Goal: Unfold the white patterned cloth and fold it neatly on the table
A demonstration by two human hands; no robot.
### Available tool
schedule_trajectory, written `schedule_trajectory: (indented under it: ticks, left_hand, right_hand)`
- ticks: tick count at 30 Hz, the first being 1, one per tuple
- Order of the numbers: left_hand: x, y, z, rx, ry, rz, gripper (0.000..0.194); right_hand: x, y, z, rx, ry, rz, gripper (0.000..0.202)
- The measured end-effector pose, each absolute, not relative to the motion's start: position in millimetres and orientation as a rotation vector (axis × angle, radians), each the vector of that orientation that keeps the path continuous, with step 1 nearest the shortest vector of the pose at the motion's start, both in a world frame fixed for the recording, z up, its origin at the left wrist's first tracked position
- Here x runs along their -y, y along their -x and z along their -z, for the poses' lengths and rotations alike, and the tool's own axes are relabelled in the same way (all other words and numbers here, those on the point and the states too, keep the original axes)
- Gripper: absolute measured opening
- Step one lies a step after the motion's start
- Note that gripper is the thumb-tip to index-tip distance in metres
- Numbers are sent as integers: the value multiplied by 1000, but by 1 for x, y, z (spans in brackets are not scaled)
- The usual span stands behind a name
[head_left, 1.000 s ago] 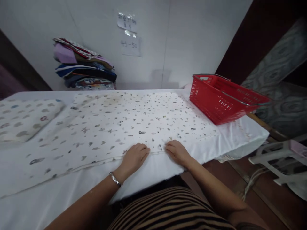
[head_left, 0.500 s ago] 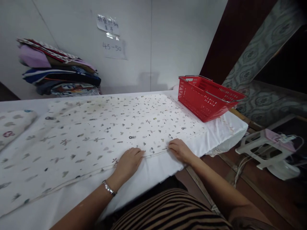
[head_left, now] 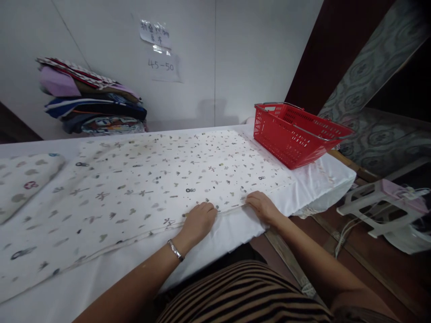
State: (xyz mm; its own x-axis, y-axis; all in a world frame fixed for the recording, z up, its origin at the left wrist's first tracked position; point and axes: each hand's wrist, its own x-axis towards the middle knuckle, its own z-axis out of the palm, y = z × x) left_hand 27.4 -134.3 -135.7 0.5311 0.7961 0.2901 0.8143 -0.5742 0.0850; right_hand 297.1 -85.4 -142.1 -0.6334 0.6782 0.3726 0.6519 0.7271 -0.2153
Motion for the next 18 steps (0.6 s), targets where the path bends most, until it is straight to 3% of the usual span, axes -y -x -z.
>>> schedule_trajectory:
  ticks: [18]
  left_hand:
    - [135, -21, 136, 1384, 2806, 493, 13]
  right_hand:
    - [80, -316, 139, 2451, 988, -143, 20]
